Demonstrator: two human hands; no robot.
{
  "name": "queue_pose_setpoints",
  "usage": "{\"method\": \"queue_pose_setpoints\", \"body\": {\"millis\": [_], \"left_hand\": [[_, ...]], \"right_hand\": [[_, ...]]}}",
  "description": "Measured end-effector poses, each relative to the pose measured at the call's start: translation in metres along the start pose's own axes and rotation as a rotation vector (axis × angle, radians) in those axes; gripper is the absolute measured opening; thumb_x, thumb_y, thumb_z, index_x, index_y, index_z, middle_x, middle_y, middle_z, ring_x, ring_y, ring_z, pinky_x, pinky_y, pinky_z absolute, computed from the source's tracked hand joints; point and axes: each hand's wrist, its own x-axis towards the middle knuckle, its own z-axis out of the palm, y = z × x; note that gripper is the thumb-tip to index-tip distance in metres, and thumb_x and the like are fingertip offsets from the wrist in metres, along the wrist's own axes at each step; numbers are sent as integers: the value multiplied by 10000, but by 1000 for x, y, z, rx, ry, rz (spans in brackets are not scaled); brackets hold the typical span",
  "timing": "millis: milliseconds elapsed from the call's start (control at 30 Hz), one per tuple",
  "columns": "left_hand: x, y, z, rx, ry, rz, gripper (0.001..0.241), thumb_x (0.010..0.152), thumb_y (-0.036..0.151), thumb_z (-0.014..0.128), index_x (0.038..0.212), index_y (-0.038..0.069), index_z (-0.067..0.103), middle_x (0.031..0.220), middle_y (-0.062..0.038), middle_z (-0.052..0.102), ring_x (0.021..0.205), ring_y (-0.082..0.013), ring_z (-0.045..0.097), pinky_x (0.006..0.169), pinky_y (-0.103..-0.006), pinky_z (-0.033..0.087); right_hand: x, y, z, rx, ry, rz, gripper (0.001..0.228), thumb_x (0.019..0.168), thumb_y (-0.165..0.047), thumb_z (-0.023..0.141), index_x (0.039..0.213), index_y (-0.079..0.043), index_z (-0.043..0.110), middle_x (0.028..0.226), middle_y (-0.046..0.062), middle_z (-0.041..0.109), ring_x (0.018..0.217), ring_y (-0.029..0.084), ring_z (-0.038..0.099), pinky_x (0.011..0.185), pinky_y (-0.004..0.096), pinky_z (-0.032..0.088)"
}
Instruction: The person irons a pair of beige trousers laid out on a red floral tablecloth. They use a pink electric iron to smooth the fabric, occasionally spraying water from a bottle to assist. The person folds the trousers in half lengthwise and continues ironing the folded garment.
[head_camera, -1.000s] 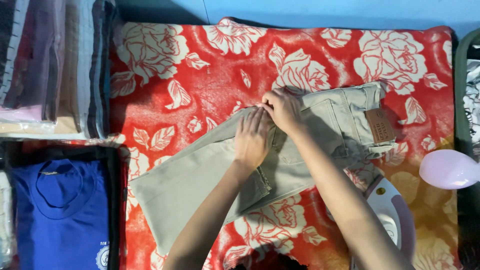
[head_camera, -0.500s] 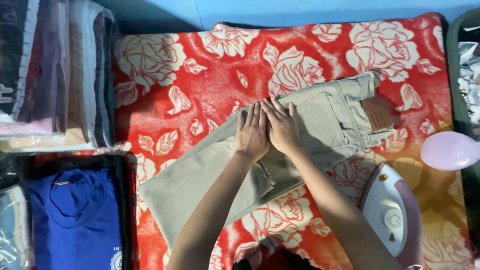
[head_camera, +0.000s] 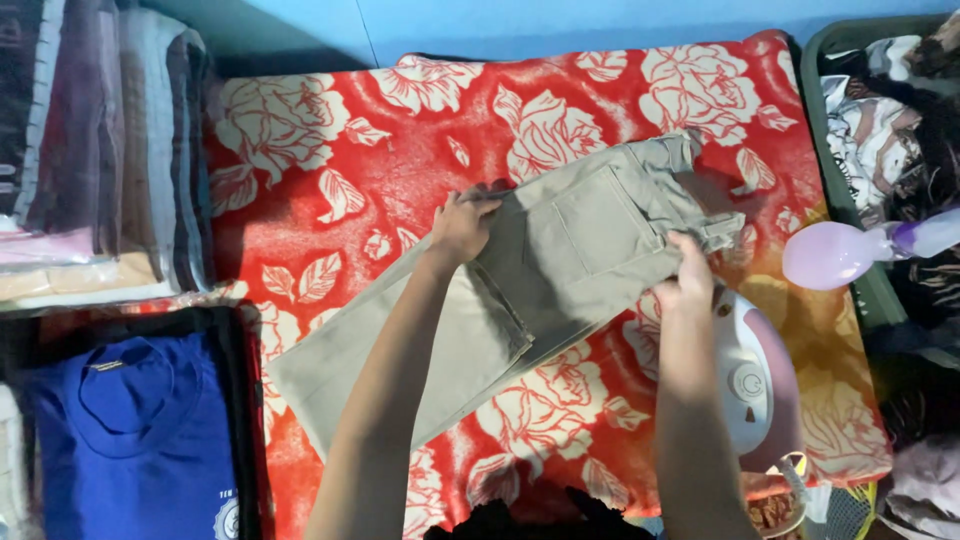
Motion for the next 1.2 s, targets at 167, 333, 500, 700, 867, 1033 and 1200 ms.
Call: {"method": "queue_pose_setpoints", "body": {"millis": [167, 333, 500, 700, 867, 1033, 1200], "left_hand": [[-10, 1, -15, 59, -87, 37, 501, 938, 238, 438, 1338, 501, 586, 1401, 157, 505, 1325, -246, 459, 1055, -632, 408], [-115, -33, -48, -118, 48, -47, 359, 1008, 358, 434, 1331, 362, 591, 1440, 96, 505, 1368, -214, 433, 1102, -628, 339], [-198, -41, -130, -795, 442, -284, 642, 952, 508, 480, 1440, 92, 530, 1478, -183, 551, 1378, -314, 511, 1144, -445, 385], [-354, -137, -27, -1337, 871, -769, 237, 1090, 251, 557, 1110, 100, 738, 1057, -93, 692, 964, -170, 607, 957, -384, 498], [-371, -48, -131, -1384, 543, -990, 864, 912, 407, 716, 1518, -90, 352, 1435, -356, 490, 1313, -517, 520, 1019, -604, 459], [-353, -60, -39, -733, 632, -1017, 787, 845, 550, 790, 1247, -31, 442, 1122, -352, 558, 1135, -506, 577, 906, -568, 462], [-355, -61, -20, -355, 825, -839, 485, 927, 452, 756, 912, 35, 509, 738, -239, 590, 792, -468, 657, 670, -497, 517]], "right_hand": [[39, 35, -14, 600, -289, 21, 739, 630, 64, 931, 1244, -36, 531, 1041, 164, 656, 872, 334, 731, 716, 555, 628], [-194, 5, 14, 134, -1071, -433, 590, 619, 60, 892, 1168, -16, 690, 1184, 146, 705, 1110, 256, 684, 988, 417, 582], [-291, 54, 39, -228, -1444, -848, 610, 730, -194, 915, 1292, -82, 705, 1156, 181, 749, 1027, 386, 732, 709, 429, 640], [-284, 98, 53, -302, -1381, -921, 561, 696, -79, 866, 1233, -44, 707, 1067, 212, 720, 933, 430, 722, 661, 503, 596], [-274, 32, 94, -479, -1438, -992, 367, 857, -256, 801, 1181, -89, 758, 1042, 147, 755, 924, 355, 736, 732, 425, 620], [-130, 53, 206, -613, -909, -1596, 87, 968, -249, 715, 1020, -186, 747, 971, 11, 702, 972, 267, 693, 836, 399, 554], [-95, 74, 231, -768, -733, -1750, 300, 943, -438, 761, 785, -185, 738, 896, -23, 687, 916, 255, 682, 783, 421, 578]]}}
